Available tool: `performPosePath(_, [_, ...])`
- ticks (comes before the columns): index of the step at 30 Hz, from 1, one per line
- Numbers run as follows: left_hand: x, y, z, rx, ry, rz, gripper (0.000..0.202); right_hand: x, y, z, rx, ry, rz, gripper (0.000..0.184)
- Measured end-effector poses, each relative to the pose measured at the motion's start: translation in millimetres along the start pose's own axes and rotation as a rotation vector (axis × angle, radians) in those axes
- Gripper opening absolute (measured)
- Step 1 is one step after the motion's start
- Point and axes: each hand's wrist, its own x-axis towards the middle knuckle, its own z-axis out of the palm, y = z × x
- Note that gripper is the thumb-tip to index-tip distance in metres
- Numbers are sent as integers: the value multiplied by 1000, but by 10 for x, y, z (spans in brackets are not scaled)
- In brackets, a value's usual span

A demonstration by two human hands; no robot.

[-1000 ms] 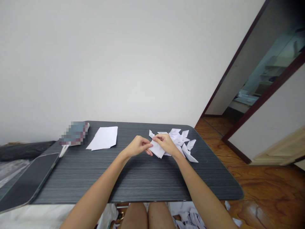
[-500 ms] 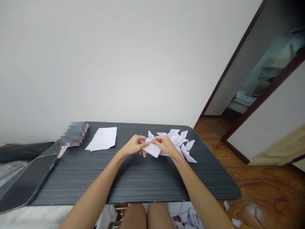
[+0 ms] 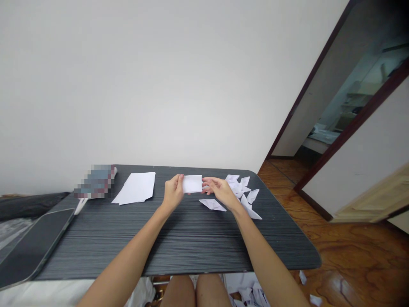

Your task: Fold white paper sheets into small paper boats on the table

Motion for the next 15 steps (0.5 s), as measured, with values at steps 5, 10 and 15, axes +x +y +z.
performPosePath(5, [-96,54,144,-327,-333,-21,41,12,41,156,64,46,24,33])
performPosePath(10, [-82,117,116,-410,-455,16,48,-1,41,56,139,134,57,34])
performPosePath(15, [-75,136,63,-281,-404,50,42,-16,38,16,78,120,56,33])
